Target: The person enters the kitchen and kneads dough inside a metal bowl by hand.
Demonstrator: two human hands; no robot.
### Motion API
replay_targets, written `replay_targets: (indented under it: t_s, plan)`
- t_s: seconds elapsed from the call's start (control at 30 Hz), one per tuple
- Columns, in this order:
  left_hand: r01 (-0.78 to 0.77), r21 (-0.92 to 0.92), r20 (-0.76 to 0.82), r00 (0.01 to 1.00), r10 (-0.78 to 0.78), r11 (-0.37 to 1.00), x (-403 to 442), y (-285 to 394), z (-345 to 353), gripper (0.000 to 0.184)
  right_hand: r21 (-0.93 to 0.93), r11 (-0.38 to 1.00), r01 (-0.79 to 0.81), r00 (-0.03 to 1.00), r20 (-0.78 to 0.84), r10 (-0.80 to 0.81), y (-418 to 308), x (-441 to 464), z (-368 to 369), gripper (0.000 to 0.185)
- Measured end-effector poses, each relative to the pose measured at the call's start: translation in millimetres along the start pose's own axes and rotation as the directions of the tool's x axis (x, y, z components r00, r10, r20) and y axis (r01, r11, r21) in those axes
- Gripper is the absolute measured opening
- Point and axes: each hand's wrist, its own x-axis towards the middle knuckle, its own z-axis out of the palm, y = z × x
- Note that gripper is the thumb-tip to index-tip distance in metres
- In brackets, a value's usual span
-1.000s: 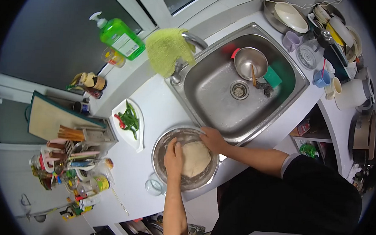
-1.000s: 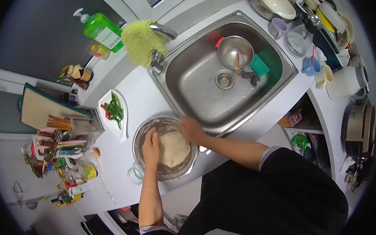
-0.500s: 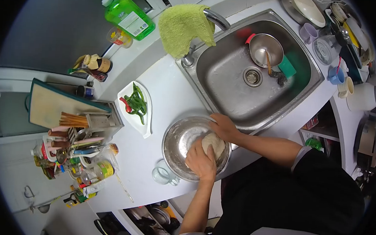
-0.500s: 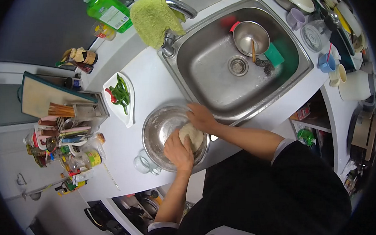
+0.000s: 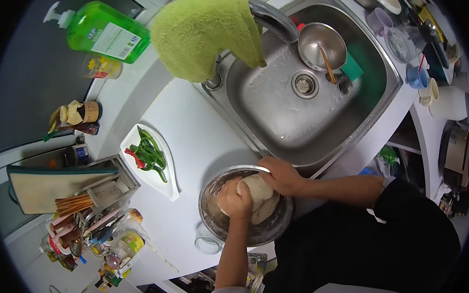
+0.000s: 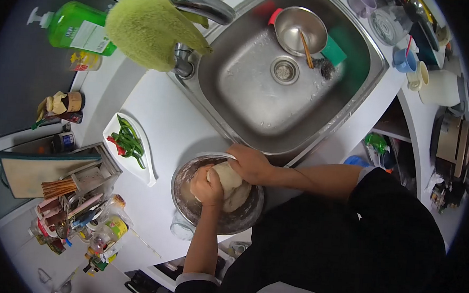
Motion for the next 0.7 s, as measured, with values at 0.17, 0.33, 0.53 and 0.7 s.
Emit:
replay_targets:
  t_s: [0.17,0.33,0.53,0.7]
  plan:
    - [0.034,0.094,-0.008,0.999,-0.034,0.995,-1.3,1.1,-3.3,0.022,-0.113,0.994,0.0,0.998,-0.061,-0.006,5.8,-4.3,6.3,0.027]
    - [0.028,-0.006,0.001,1.0,-0.028,1.0,-5.4,24.1,-23.9,0.02,-0.117,0.993,0.033,0.997,-0.068,-0.041,4.6,-2.3,-1.3,0.029]
    - [-0.033,-0.059,0.032,0.999,0.035,0.998,-62.5,60.2,-67.2,0.017,-0.078,0.993,0.084,0.981,-0.168,-0.096,11.2,0.8,4.4,0.027]
    - [0.139,0.113,-0.053,0.99,-0.133,0.984,-81.9,65.5,-49.6,0.021,-0.034,0.998,0.058,0.991,-0.119,-0.062,9.9,0.5,3.0,0.026]
